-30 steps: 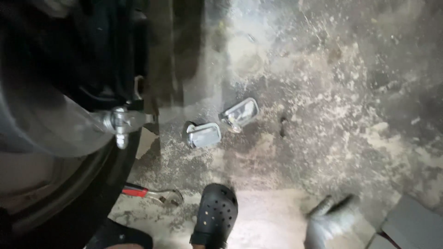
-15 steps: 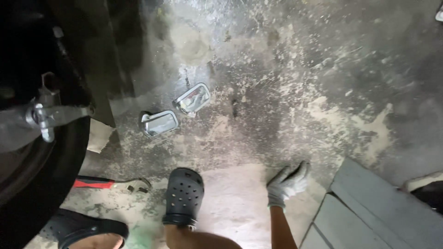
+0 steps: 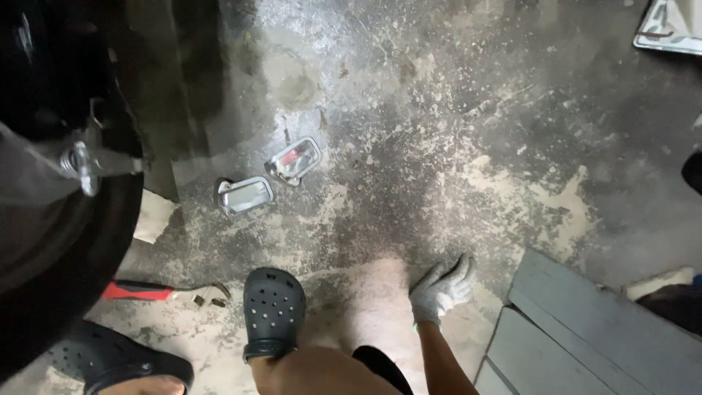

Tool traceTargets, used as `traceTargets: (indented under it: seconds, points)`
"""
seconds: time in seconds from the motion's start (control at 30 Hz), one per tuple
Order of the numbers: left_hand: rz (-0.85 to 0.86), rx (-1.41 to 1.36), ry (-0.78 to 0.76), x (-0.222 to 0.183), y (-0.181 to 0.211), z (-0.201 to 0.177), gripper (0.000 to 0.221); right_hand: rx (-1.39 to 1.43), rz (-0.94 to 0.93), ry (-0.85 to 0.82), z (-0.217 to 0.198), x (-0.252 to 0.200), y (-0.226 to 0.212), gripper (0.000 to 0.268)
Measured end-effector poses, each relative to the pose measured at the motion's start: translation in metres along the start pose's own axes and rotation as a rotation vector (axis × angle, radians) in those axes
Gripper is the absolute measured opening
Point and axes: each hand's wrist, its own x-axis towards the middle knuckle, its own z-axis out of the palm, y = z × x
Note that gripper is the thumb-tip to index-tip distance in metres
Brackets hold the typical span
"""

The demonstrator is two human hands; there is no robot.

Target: The person kneels on the workshop floor working at the rear wheel hub of a motorcycle. They first work on a fitting at the hub by hand, then use pliers and an adjustable wrench to grip and turn components at the wheel hub, continuing to manipulate the fitting with the pliers through the end of the clip.

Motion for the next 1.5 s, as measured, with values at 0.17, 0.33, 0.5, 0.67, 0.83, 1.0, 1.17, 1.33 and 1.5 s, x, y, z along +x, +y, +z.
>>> traceTargets:
  seconds: [0.17,0.33,0.5,0.67,0.83,1.0,1.17,1.33,1.5]
  points:
    - [0.02,0.132,0.084,0.166,0.064,-0.04,0.037,-0.051,0.009,0.051,0.006,-0.005,0.009,0.062]
    - [0.001,0.089,0.127,0.295,0.128,-0.042,0.043,-0.031,0.168,-0.082,0.0,-0.017,0.023,0.063]
    - [0.088,0.01,0.573,0.369,0.127,0.025,0.046,0.089,0.116,-0.124,-0.023,-0.031,0.05,0.058]
    - [-0.138,0.284,0.371,0.388,0.104,0.039,0.017,0.248,0.021,-0.12,-0.048,-0.007,0.038,0.053]
    - [-0.029,-0.491,0.792,0.317,0.142,0.002,0.027,0.417,-0.154,-0.118,-0.085,0.029,-0.009,0.048]
    - [-0.192,-1.229,0.927,0.21,0.126,-0.038,0.038,0.518,-0.251,-0.174,-0.116,0.024,-0.049,0.043]
    - [-0.052,-1.471,1.216,0.176,0.084,-0.069,0.045,0.591,-0.319,-0.27,-0.11,0.014,-0.089,0.04]
    - [-0.11,-1.549,1.144,0.198,0.074,-0.094,0.04,0.625,-0.349,-0.385,-0.111,0.021,-0.12,0.037]
    - [0.086,-1.477,1.087,0.233,0.051,-0.12,0.032,0.757,-0.659,-0.604,-0.138,0.032,-0.278,0.045]
